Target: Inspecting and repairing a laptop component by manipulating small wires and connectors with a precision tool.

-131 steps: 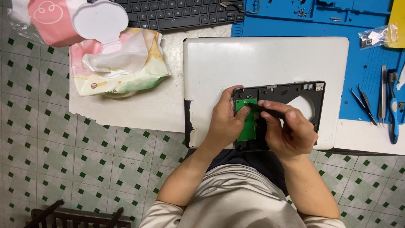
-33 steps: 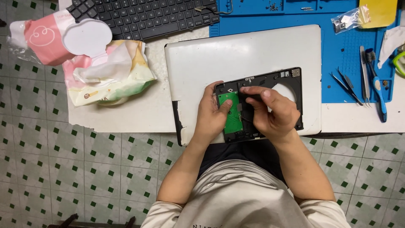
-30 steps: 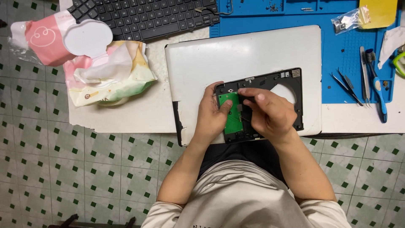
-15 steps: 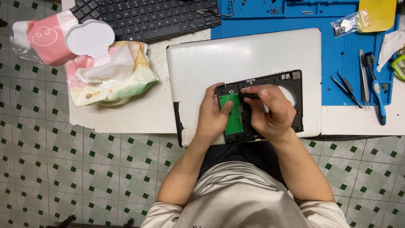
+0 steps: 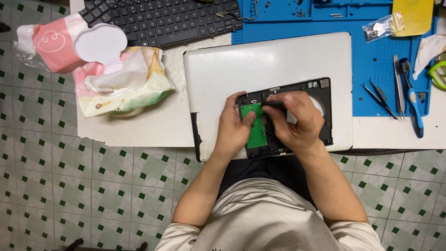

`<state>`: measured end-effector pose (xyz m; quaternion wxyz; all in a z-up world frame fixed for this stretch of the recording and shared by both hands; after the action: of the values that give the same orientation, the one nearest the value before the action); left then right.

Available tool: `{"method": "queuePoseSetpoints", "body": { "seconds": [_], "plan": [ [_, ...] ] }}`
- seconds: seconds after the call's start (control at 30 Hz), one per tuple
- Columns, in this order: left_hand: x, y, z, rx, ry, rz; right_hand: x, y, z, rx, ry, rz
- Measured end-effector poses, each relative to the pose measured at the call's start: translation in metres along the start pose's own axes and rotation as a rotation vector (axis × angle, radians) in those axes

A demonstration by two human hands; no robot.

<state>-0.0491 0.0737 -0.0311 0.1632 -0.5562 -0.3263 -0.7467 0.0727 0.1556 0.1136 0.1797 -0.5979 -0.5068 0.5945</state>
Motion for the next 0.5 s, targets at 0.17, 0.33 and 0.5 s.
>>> {"method": "queuePoseSetpoints", "body": {
  "seconds": [0.17, 0.33, 0.5],
  "plan": [
    [-0.003, 0.000, 0.001, 0.002, 0.007, -0.008, 0.001, 0.003, 0.003, -0.003, -0.050, 0.037],
    [-0.004, -0.001, 0.000, 0.007, 0.016, -0.018, 0.008, 0.008, -0.002, 0.015, -0.048, 0.043],
    [0.002, 0.002, 0.000, 0.010, -0.003, -0.014, 0.022, 0.018, -0.011, 0.129, -0.246, 0.192]
  ]
}}
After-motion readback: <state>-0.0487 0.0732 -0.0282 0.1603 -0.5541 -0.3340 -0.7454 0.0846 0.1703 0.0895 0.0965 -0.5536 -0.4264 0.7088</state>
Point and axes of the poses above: each hand's wrist, its own y-axis away from the middle knuckle, its own z-axis out of the palm, x = y × z, the point moved 9 cm from there along -y, towards the middle knuckle, and after that the axes turned 6 degrees about x, right-handed, at the moved point
